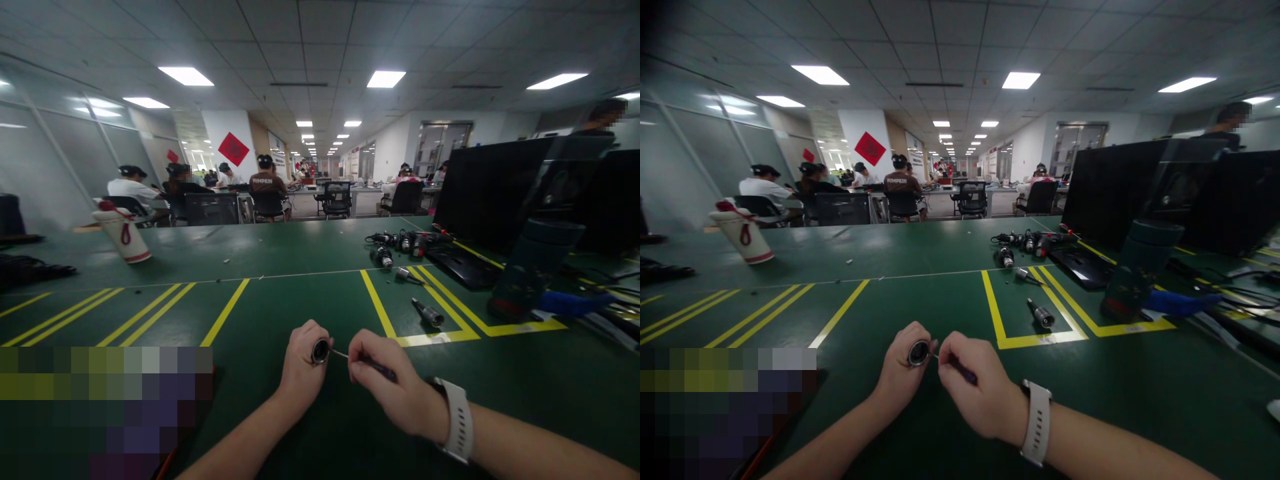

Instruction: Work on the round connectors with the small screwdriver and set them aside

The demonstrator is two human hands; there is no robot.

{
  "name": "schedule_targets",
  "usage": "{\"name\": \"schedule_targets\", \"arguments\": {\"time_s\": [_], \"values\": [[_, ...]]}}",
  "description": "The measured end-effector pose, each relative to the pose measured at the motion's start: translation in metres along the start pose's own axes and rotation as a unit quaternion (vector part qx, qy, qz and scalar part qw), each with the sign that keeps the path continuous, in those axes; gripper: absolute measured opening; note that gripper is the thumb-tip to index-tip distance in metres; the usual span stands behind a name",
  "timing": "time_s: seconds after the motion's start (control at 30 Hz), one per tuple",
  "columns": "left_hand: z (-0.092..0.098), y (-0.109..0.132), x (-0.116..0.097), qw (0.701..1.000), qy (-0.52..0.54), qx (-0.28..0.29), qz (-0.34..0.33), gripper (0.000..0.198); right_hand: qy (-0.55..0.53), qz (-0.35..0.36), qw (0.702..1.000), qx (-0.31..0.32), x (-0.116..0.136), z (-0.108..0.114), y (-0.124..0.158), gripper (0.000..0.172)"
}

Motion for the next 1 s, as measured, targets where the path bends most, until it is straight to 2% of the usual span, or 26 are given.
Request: {"name": "schedule_targets", "arguments": {"time_s": [0.07, 0.13, 0.33, 0.5, 0.6, 0.83, 1.0], "values": [[0.0, 0.0, 0.0, 1.0, 0.0, -0.001, -0.001, 0.022, 0.044, 0.038, 0.998, 0.007, 0.006, -0.001, 0.004, 0.01], [0.0, 0.0, -0.001, 1.0, 0.001, -0.004, -0.001, 0.022, 0.044, 0.034, 0.998, 0.011, 0.005, -0.002, 0.004, 0.01], [0.001, 0.0, 0.002, 1.0, 0.008, -0.009, 0.003, 0.022, -0.069, -0.076, 0.995, 0.007, -0.017, -0.002, -0.008, 0.005], [-0.001, 0.0, 0.004, 1.0, 0.01, -0.008, 0.006, 0.022, -0.11, -0.115, 0.987, -0.02, -0.025, -0.003, -0.013, 0.005], [-0.001, 0.0, 0.004, 1.0, 0.011, -0.004, 0.007, 0.021, -0.1, -0.103, 0.989, -0.017, -0.022, -0.003, -0.012, 0.005], [-0.001, 0.001, 0.004, 1.0, 0.009, -0.002, 0.01, 0.023, -0.013, -0.01, 1.0, 0.001, 0.002, -0.002, 0.001, 0.01], [-0.001, 0.002, 0.005, 1.0, 0.018, -0.003, 0.013, 0.022, -0.039, -0.03, 0.999, 0.012, -0.006, -0.003, -0.001, 0.007]]}}
Point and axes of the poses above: each hand's wrist, its own y-axis away from the middle knuckle, its own z-axis out of the back of the hand, x = y × z, the point moved 3 cm from there along -y, towards the middle knuckle, and after that the axes turned 14 degrees about -x, right-handed, at the moved point
